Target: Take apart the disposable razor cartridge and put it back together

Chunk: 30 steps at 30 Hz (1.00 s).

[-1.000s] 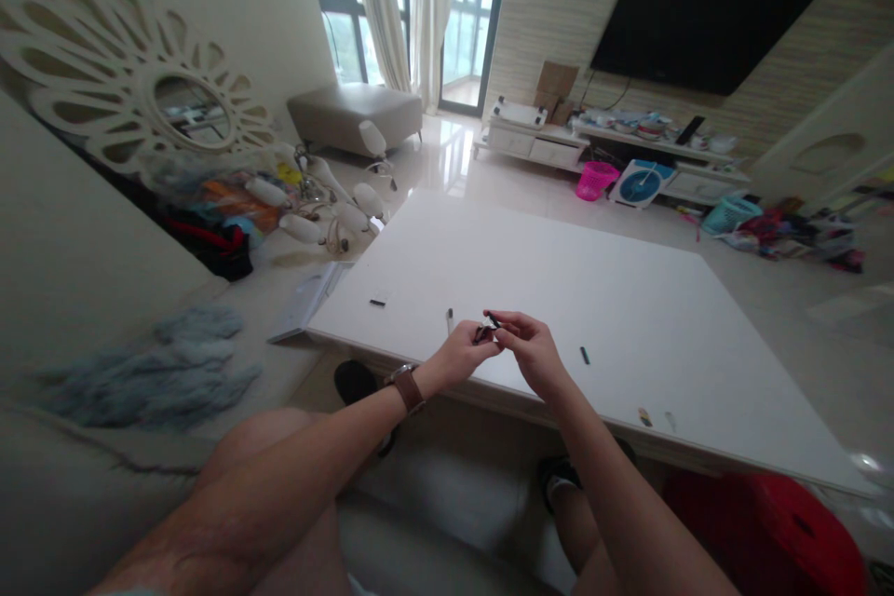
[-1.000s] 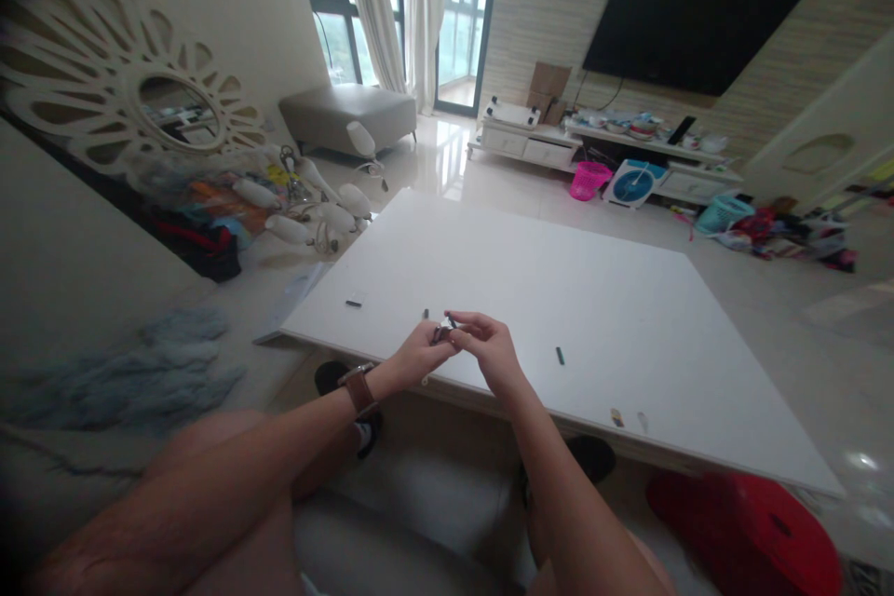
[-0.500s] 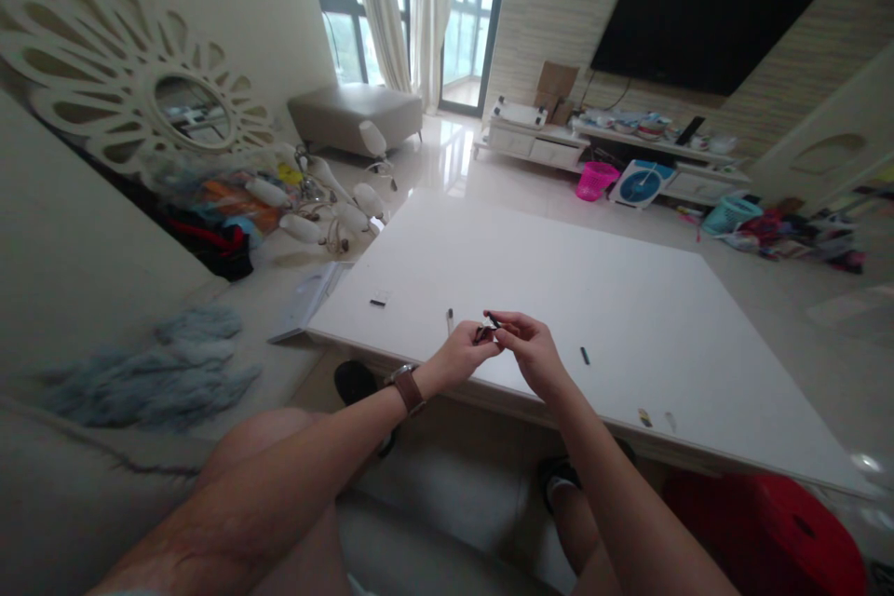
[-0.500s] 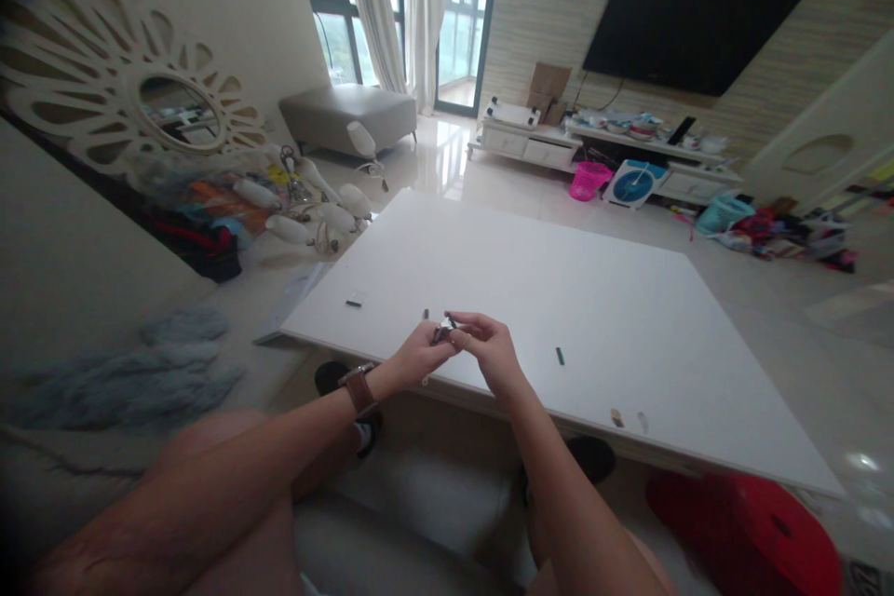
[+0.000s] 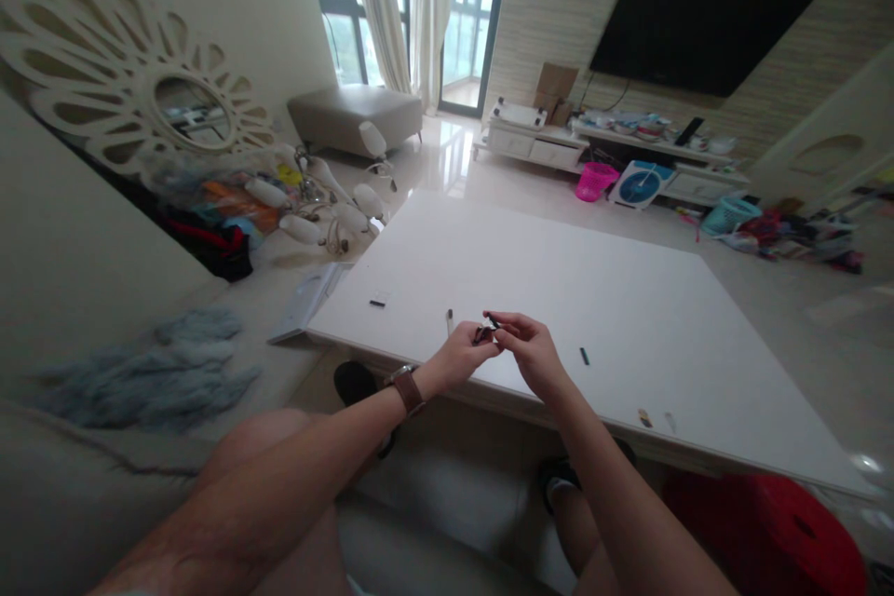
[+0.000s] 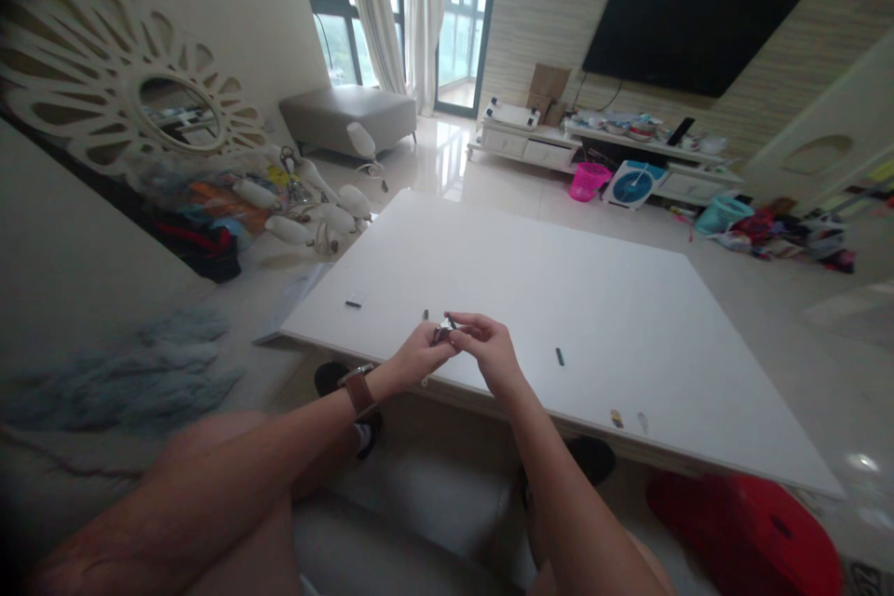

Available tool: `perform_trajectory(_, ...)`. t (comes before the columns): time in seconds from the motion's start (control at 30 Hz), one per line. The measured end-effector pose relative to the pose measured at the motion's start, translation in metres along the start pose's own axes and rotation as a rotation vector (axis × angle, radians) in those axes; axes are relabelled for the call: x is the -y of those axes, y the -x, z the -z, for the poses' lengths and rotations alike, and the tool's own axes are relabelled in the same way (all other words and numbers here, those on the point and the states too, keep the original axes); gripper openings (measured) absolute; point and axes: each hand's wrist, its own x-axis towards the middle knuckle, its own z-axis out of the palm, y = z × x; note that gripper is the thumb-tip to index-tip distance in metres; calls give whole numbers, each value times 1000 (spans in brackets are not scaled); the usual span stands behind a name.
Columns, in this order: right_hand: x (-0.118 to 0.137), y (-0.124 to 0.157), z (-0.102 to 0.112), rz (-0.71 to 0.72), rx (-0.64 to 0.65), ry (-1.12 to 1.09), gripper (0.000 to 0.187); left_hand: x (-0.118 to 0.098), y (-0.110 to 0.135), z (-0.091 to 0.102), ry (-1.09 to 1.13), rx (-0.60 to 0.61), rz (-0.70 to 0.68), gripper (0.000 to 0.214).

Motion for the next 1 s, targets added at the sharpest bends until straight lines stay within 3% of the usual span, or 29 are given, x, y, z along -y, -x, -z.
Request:
perform_trajectory(0.77,-2,0,-1,26,-2,-52,30,-5,0,0,42,-1,2,42)
perform_trajectory(1.0,2,-1,-5,74,-39,-113,31,-5,0,-1,158,-6,38,44)
